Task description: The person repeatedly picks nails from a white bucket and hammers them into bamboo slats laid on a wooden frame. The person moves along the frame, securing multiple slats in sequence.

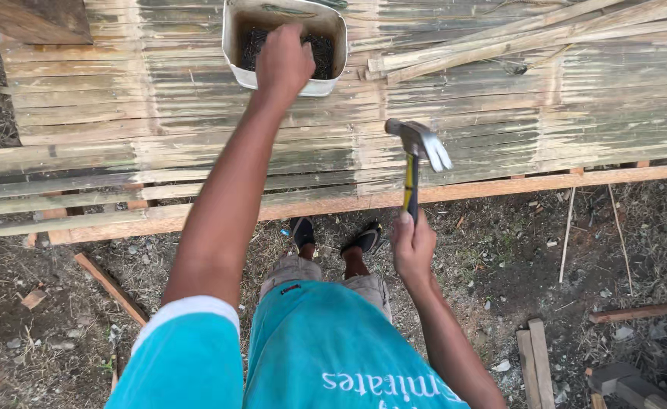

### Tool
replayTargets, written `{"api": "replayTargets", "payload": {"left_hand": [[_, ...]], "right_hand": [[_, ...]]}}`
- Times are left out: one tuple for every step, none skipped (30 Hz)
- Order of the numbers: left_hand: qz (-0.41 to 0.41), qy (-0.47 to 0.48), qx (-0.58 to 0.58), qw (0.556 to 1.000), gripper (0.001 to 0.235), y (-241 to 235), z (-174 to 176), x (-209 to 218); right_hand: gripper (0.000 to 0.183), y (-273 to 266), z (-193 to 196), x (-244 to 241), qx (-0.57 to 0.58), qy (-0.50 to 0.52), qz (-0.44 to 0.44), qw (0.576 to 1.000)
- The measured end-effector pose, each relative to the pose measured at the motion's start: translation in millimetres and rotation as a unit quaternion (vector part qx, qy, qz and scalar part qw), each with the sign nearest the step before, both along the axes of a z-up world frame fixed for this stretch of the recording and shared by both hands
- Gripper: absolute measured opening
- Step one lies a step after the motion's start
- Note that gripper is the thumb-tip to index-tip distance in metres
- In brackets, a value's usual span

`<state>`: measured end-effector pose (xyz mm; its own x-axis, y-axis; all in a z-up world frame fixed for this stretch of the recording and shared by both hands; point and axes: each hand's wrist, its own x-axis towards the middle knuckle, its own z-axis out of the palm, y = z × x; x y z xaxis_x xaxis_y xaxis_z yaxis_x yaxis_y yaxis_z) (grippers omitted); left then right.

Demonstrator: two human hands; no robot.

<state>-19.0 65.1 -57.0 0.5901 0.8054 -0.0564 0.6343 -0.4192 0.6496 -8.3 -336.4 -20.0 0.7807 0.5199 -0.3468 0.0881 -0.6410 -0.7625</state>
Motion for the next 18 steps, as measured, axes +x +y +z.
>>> {"api": "replayTargets", "payload": {"left_hand": [[-0.024,0.086,-0.062,0.994,0.035,19.5,-4.9,11.3],[-0.067,0.155,-0.075,0.983,0.037,30.3,-13.0,25.3],[-0.111,0.227,-0.088,0.963,0.038,38.1,-23.4,30.6],[-0.155,0.299,-0.101,0.936,0.04,43.5,-33.6,33.9],[-0.168,0.302,-0.062,0.936,0.036,47.3,-40.6,41.4],[-0.18,0.305,-0.024,0.935,0.033,48.0,-46.0,47.0],[-0.193,0.307,0.013,0.932,0.03,44.3,-51.1,50.5],[-0.197,0.289,0.018,0.937,0.032,40.2,-53.3,52.7],[-0.197,0.275,0.023,0.941,0.034,38.0,-51.8,49.1],[-0.197,0.261,0.027,0.945,0.037,37.5,-46.4,44.3],[-0.183,0.239,0.022,0.954,0.032,43.6,-35.9,40.5],[-0.168,0.216,0.017,0.962,0.028,47.2,-23.7,36.9],[-0.158,0.194,0.007,0.968,0.024,41.9,-13.4,30.1],[-0.14,0.156,0.001,0.978,0.021,37.5,-1.6,21.7],[-0.118,0.117,-0.002,0.986,0.018,35.1,12.7,14.5],[-0.096,0.077,-0.005,0.992,0.017,31.7,26.4,6.9],[-0.081,0.014,-0.021,0.996,0.014,25.6,37.1,-3.7],[-0.066,-0.049,-0.036,0.996,0.011,12.8,43.9,-16.2]], "right_hand": [[0.043,-10.1,5.2,-0.6,0.092,-0.065,0.022,0.993],[0.039,-17.4,6.4,-0.8,0.183,-0.129,0.044,0.974],[0.04,-20.4,3.1,-6.9,0.123,-0.122,0.065,0.983],[0.041,-23.5,-0.5,-13.1,0.063,-0.114,0.085,0.988],[0.042,-20.6,-7.8,-12.4,0.006,-0.109,0.103,0.989],[0.043,-15.0,-17.6,-10.3,-0.051,-0.104,0.121,0.986],[0.044,-12.0,-27.0,-8.5,-0.111,-0.098,0.139,0.979],[0.045,-11.5,-34.2,-6.8,-0.17,-0.091,0.156,0.969],[0.045,-10.2,-39.7,-6.2,-0.169,-0.084,0.146,0.971],[0.045,-9.4,-41.9,-6.0,-0.168,-0.076,0.136,0.974],[0.045,-5.8,-42.4,-2.3,-0.163,-0.073,0.128,0.976],[0.045,-2.6,-40.7,0.5,-0.162,-0.055,0.121,0.978],[0.046,-9.2,-33.2,-3.5,-0.168,-0.032,0.112,0.979],[0.046,-15.5,-24.9,-8.3,-0.173,-0.01,0.102,0.98],[0.046,-19.1,-16.6,-10.0,-0.161,-0.005,0.087,0.983],[0.046,-23.9,-7.5,-13.4,-0.15,-0.001,0.073,0.986],[0.045,-24.0,-2.0,-15.4,-0.137,0.003,0.06,0.989],[0.045,-23.7,2.0,-17.0,-0.1,-0.017,0.073,0.992]]}}
